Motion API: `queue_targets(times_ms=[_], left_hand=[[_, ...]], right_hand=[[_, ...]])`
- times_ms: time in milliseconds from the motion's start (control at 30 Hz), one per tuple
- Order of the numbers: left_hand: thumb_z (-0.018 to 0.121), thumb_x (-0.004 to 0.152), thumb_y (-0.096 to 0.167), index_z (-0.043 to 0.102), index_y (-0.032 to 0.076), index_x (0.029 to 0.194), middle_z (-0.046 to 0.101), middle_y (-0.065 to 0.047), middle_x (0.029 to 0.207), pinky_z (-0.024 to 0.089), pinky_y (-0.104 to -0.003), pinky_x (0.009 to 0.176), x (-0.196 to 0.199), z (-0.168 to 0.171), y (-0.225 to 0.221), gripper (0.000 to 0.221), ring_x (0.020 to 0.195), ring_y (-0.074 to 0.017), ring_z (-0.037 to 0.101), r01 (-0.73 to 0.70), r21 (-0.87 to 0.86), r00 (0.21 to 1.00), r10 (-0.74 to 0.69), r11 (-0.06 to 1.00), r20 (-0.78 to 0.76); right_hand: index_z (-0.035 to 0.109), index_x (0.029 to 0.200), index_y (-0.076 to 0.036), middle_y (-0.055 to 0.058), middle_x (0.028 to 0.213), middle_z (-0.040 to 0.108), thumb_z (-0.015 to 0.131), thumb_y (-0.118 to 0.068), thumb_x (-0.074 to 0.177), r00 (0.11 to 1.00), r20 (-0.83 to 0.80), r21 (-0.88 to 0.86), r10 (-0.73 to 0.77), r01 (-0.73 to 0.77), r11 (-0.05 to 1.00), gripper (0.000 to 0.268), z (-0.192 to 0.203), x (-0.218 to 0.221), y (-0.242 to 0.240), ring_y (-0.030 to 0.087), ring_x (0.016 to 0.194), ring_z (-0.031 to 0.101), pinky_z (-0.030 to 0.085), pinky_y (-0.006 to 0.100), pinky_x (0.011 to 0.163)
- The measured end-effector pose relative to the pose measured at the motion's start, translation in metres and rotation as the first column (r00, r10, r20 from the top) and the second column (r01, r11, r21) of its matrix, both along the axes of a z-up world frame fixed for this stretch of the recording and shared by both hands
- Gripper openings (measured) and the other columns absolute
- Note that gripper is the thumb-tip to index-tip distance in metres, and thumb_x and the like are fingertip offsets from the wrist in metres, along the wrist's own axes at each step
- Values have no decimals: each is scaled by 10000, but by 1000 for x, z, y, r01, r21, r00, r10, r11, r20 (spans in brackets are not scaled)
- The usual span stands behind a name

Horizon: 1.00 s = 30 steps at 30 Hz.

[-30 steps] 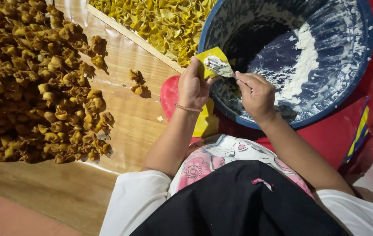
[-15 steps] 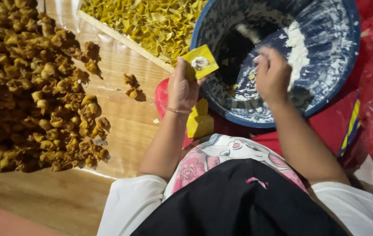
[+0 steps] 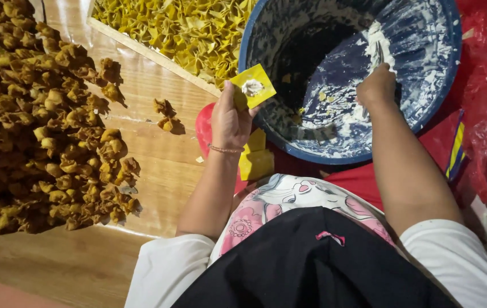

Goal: The person scoops a white filling from a blue bowl with a fork and places it onto small yellow square wrappers. They fold each wrapper into a pleated wonton shape and place the finished pieces onto a wooden tray. The person repeats this process continuously, occasionally adjusting the tray position.

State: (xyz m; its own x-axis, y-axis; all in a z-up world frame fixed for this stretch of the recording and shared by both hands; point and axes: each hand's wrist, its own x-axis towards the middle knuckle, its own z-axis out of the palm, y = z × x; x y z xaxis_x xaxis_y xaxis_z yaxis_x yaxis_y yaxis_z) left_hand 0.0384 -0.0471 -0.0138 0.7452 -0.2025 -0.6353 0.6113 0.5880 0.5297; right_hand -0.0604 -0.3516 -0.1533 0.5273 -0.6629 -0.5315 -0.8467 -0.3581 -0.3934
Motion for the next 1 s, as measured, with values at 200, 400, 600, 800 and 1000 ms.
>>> queue_targets(times_ms=[200, 400, 600, 800, 1000], left_hand=[[619, 1020, 420, 601, 44, 1162, 656, -243, 1203, 594, -623, 893, 4, -51, 6, 402, 1099, -419, 682, 19, -52, 1000, -20, 998, -13], [669, 996, 363, 557, -7, 1254, 594, -315, 1305, 563, -670, 888, 4, -48, -1, 465, 1122, -512, 641, -64, -48, 997, 62, 997, -47], [625, 1018, 383, 515, 4, 1309, 543, -350, 1359, 538, -659, 918, 0, -75, -6, 490, 1154, -555, 586, -107, -61, 983, 97, 992, -159], [641, 990, 375, 524, -21, 1363, 438, -349, 1493, 431, -685, 1031, -3, -39, -12, 556, 1297, -591, 454, -154, -114, 954, 118, 982, -277], [702, 950, 350, 556, -18, 1355, 401, -310, 1514, 396, -704, 1054, 4, -46, 4, 566, 1377, -584, 381, -240, -148, 927, 182, 959, -327]], right_hand=[[529, 1274, 59, 212, 692, 718, 484, 11, 969, 995, 4, 222, 95, -94, 970, 313, 11, 3, 22, 318, 596, 731, 616, 380, 622], [524, 1235, 98, 239, 883, 701, 474, -2, 1043, 788, 615, 368, 41, -333, 868, 222, 62, 0, 76, 166, 672, 656, 559, 224, 597], [722, 1095, 54, 246, 907, 741, 642, 89, 990, 537, 837, 81, 103, -308, 948, 136, 97, -2, 141, 281, 764, 722, 581, 378, 636], [770, 1059, 27, 167, 960, 754, 655, 117, 968, 372, 872, -216, 319, -292, 932, 172, 84, -4, 150, 335, 836, 734, 588, 394, 720], [764, 1053, 47, 186, 984, 747, 665, 123, 978, 374, 861, -242, 345, -296, 924, 145, 81, -12, 143, 367, 881, 728, 580, 425, 767]])
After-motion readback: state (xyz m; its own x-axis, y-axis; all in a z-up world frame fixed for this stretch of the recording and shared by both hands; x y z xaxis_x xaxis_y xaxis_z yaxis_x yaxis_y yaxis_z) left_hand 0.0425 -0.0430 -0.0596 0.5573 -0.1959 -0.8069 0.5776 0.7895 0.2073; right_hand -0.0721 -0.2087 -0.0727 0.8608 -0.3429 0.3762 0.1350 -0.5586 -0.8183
